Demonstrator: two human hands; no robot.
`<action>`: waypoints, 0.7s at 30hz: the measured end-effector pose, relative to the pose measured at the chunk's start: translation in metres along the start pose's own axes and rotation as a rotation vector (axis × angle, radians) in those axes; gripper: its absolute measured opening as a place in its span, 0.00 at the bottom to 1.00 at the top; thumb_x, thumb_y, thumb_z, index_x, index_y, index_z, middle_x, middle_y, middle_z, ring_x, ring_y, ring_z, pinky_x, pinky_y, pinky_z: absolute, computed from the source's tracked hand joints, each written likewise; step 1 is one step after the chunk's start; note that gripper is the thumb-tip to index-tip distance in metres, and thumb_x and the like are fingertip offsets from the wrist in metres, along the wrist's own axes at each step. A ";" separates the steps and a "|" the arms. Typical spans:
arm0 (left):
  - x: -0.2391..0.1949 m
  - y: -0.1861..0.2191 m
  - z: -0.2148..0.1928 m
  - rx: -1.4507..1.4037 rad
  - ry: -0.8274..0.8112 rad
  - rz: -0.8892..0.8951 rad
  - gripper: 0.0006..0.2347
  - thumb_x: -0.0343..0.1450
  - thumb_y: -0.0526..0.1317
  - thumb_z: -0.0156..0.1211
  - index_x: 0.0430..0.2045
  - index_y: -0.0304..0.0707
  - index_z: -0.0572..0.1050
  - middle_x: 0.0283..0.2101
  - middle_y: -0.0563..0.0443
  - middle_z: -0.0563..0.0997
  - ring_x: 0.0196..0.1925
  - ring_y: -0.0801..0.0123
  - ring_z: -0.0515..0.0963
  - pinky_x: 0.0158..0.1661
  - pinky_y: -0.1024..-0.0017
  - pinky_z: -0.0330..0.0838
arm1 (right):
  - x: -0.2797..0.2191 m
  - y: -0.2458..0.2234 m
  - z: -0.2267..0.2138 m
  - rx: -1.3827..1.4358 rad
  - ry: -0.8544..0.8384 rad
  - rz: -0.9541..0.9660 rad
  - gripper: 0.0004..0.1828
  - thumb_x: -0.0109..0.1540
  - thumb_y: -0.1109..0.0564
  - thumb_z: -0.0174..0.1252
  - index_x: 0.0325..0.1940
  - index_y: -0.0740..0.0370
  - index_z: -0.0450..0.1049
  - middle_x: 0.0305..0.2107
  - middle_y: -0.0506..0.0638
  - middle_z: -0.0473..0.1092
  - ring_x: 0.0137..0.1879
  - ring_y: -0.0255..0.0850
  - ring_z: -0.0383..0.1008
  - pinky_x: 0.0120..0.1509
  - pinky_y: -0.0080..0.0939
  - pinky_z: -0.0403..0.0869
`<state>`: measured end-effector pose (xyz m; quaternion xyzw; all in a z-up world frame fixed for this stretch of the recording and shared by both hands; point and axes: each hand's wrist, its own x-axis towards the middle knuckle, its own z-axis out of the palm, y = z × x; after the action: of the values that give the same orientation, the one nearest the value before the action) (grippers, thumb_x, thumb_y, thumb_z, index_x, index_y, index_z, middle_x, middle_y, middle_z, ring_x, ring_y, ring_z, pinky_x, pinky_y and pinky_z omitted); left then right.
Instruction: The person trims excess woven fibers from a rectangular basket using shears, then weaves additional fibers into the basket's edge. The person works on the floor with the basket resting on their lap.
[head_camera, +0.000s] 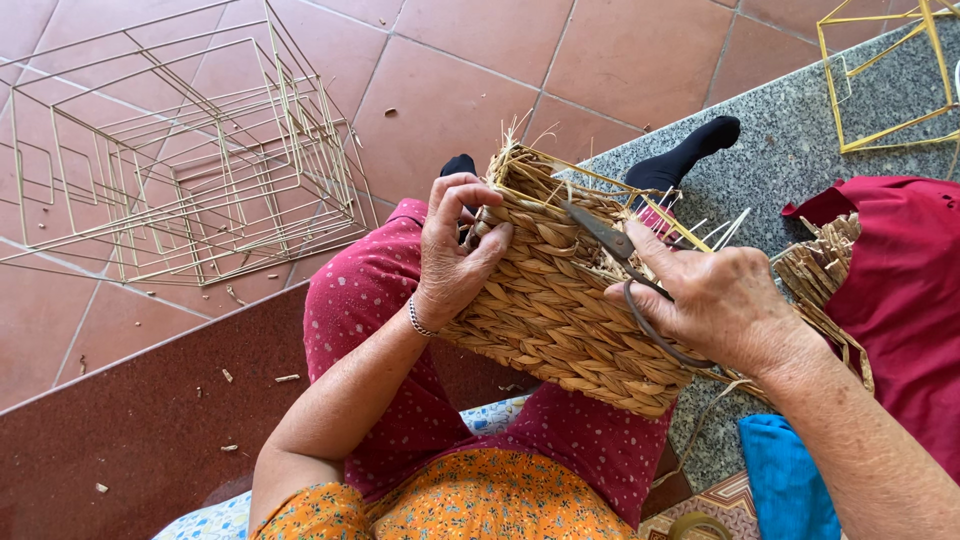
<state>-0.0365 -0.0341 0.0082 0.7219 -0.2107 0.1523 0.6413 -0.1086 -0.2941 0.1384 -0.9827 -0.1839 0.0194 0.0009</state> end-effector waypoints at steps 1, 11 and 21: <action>0.002 0.001 0.000 0.018 0.006 0.004 0.13 0.68 0.30 0.65 0.46 0.39 0.74 0.54 0.51 0.70 0.53 0.71 0.74 0.50 0.73 0.73 | 0.000 0.001 0.001 -0.027 -0.009 -0.002 0.41 0.60 0.33 0.57 0.71 0.57 0.64 0.21 0.55 0.76 0.26 0.49 0.79 0.31 0.49 0.77; 0.009 0.020 -0.008 0.419 -0.039 0.315 0.12 0.67 0.31 0.68 0.43 0.41 0.75 0.51 0.50 0.70 0.55 0.61 0.71 0.55 0.62 0.68 | -0.056 0.016 0.025 0.920 0.288 0.225 0.32 0.61 0.50 0.66 0.66 0.61 0.66 0.27 0.41 0.71 0.32 0.25 0.70 0.35 0.28 0.70; 0.018 0.069 0.012 0.748 -0.647 0.665 0.09 0.67 0.38 0.58 0.40 0.41 0.75 0.45 0.48 0.70 0.51 0.59 0.71 0.52 0.61 0.65 | -0.083 0.009 0.044 0.755 0.325 0.199 0.37 0.61 0.40 0.61 0.70 0.59 0.65 0.37 0.44 0.67 0.39 0.31 0.69 0.43 0.33 0.72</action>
<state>-0.0556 -0.0541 0.0750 0.8038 -0.5422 0.1812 0.1646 -0.1840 -0.3323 0.0974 -0.9166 -0.0656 -0.0699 0.3882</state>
